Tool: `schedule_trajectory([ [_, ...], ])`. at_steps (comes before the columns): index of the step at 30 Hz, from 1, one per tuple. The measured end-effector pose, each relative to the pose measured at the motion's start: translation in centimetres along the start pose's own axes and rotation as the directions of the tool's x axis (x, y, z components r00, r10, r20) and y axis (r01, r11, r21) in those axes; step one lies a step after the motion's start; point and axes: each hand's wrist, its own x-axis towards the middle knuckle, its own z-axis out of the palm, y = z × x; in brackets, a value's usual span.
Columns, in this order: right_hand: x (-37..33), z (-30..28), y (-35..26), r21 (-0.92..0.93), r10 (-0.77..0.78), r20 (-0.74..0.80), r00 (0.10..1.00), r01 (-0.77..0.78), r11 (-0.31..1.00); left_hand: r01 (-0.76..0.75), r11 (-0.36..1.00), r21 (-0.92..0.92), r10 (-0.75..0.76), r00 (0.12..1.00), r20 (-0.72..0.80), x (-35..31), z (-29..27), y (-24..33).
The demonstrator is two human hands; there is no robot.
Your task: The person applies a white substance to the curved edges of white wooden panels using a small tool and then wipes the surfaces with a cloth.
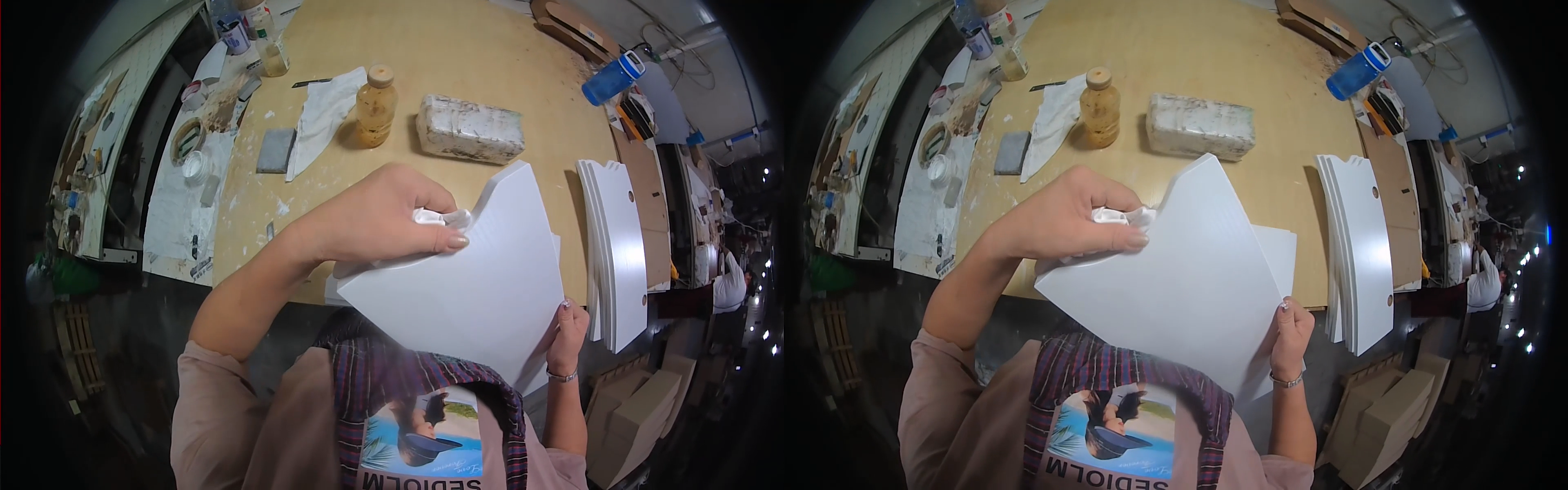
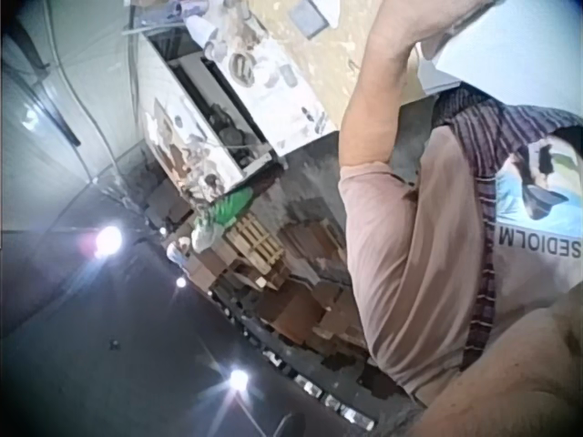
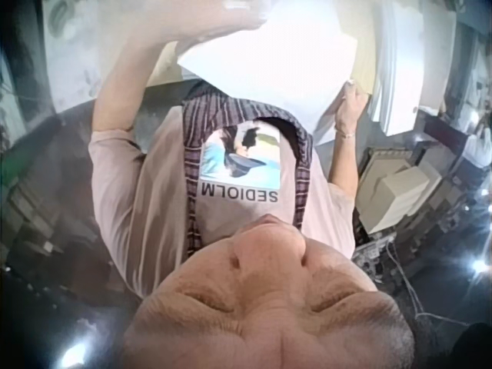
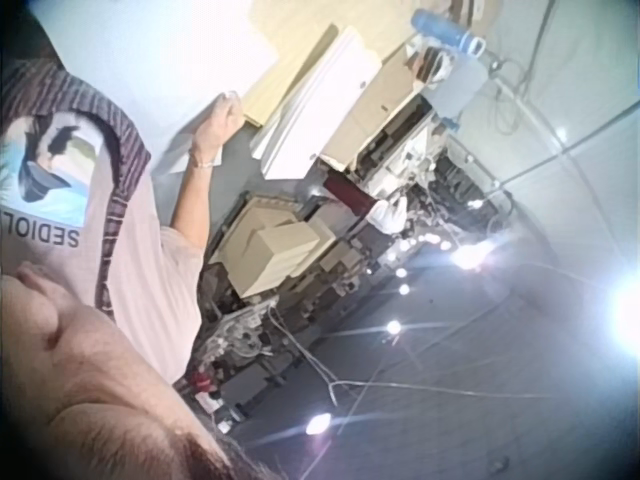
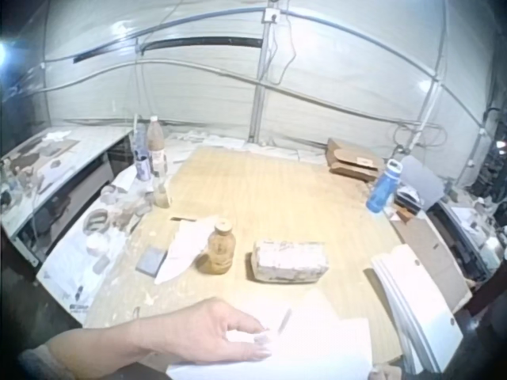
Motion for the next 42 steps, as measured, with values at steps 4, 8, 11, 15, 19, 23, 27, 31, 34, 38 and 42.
schedule_trajectory([
  [4, 0.3, 0.4, 0.4, 0.011, -0.013, 0.001, 1.0, 0.013, 1.0, 0.027, 0.986, -0.164, -0.046, 0.992, -0.114, -0.3, 0.0, -1.1],
  [8, 0.4, 0.1, 0.9, 0.013, 0.009, 0.008, 1.0, -0.009, 1.0, -0.009, 0.992, -0.123, -0.017, 0.979, -0.205, -0.8, 0.3, -2.6],
  [11, 0.7, 0.6, 0.6, 0.019, 0.019, 0.024, 1.0, -0.02, 1.0, -0.017, 0.994, -0.104, -0.01, 0.966, -0.257, -1.3, 0.2, -3.7],
  [15, 1.1, 1.3, 0.4, 0.013, 0.023, 0.037, 0.999, -0.023, 1.0, 0.08, 0.96, 0.267, 0.02, 0.935, -0.355, -2.3, -0.2, -5.3],
  [19, 1.6, 0.4, 1.9, -0.008, 0.074, 0.106, 0.992, -0.073, 0.997, 0.16, 0.813, 0.56, 0.135, 0.884, -0.448, -4.5, -0.4, -8.0],
  [23, 1.9, 1.0, 1.7, 0.015, 0.078, 0.13, 0.988, -0.081, 0.997, 0.245, 0.83, 0.5, 0.064, 0.85, -0.523, -6.8, -0.1, -8.8],
  [27, 2.0, 1.8, 1.0, 0.002, 0.096, 0.147, 0.984, -0.098, 0.995, 0.125, 0.965, -0.229, -0.21, 0.893, -0.397, -8.2, -0.3, -5.7],
  [31, 2.5, 4.9, -1.1, -0.012, 0.066, 0.147, 0.987, -0.065, 0.998, -0.004, 1.0, -0.026, -0.005, 0.938, -0.347, -7.7, -0.4, -3.7],
  [34, 2.7, 5.1, -1.6, -0.102, 0.051, 0.178, 0.983, -0.033, 0.994, 0.067, 0.985, 0.158, -0.02, 0.959, -0.284, -7.7, -1.2, -2.9],
  [38, 2.4, 5.8, -1.9, -0.077, 0.032, 0.17, 0.985, -0.019, 0.997, 0.024, 0.987, 0.159, 0.026, 0.951, -0.309, -7.9, -1.1, -3.9],
  [42, 2.2, 5.8, -2.2, -0.09, 0.036, 0.173, 0.984, -0.021, 0.996, 0.019, 0.994, -0.103, -0.053, 0.941, -0.335, -8.0, -0.9, -4.5],
])
